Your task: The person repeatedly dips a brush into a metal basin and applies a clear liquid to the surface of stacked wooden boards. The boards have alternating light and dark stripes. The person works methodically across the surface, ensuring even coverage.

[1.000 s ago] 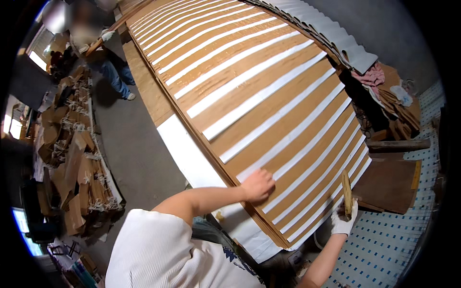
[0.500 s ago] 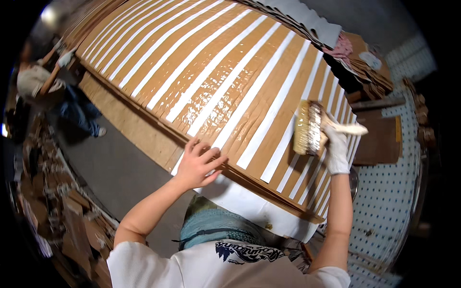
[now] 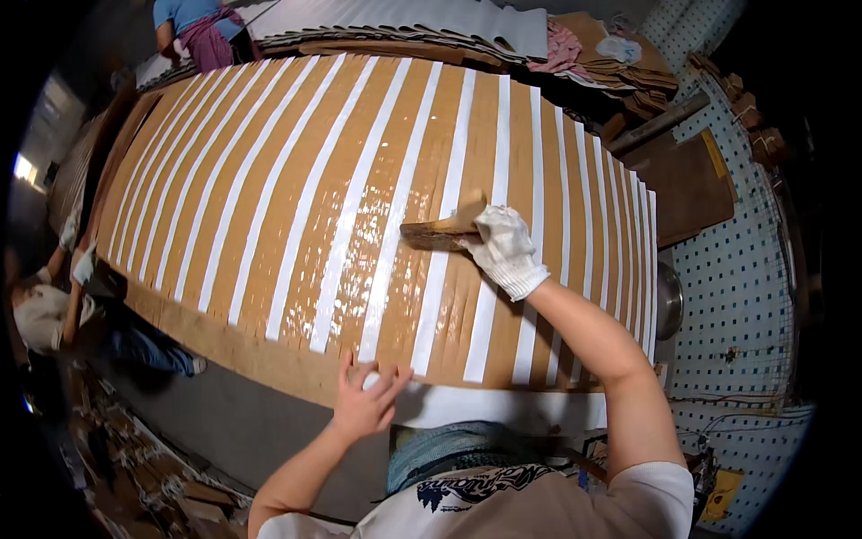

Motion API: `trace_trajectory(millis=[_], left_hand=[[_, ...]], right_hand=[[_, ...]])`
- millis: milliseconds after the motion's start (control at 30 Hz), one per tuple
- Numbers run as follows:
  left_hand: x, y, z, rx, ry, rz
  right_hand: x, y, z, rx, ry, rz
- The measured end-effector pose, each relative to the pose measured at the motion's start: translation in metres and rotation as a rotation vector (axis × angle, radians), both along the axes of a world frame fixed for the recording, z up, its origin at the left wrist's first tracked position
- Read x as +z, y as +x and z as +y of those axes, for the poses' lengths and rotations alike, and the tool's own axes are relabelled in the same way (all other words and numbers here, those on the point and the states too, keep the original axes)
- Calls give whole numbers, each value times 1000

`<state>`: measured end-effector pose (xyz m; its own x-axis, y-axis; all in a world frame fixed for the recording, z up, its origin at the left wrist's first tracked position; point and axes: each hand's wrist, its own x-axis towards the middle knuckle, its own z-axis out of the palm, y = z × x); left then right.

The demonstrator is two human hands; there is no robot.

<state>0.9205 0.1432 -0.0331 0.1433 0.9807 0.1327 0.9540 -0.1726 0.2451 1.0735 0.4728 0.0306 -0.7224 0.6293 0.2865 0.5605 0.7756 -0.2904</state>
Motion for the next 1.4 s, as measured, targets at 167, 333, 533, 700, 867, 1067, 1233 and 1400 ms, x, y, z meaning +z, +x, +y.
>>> trace_trajectory(millis=[167,333,533,700,867,1067,1233,1400], left_hand=[[-5,-2,3,8,-71,-1],[-20,-2,-3,-5,-33,25],[-25,-8,15,-98,62,42],[-45,-4,-6,-3,18,92],[-35,-4,-9,-1,3,96],[-22,1,-3,14,-49,23],[-26,3,-5,54,-25,-26],[-22,7,-7,71,-34,-69]], right_hand=[[-7,-26,110,-238,-88,72],[-11,-52,237,-377,-108,95],[-41,-80,370,-371,112,63],[-43,-106,402,-457,206,-75],[-52,-87,355,-311,223,-14],[-56,-41,160,144,114,166],[-15,20,-34,314,55,-9],[-3,48,-101,381,-365,80]])
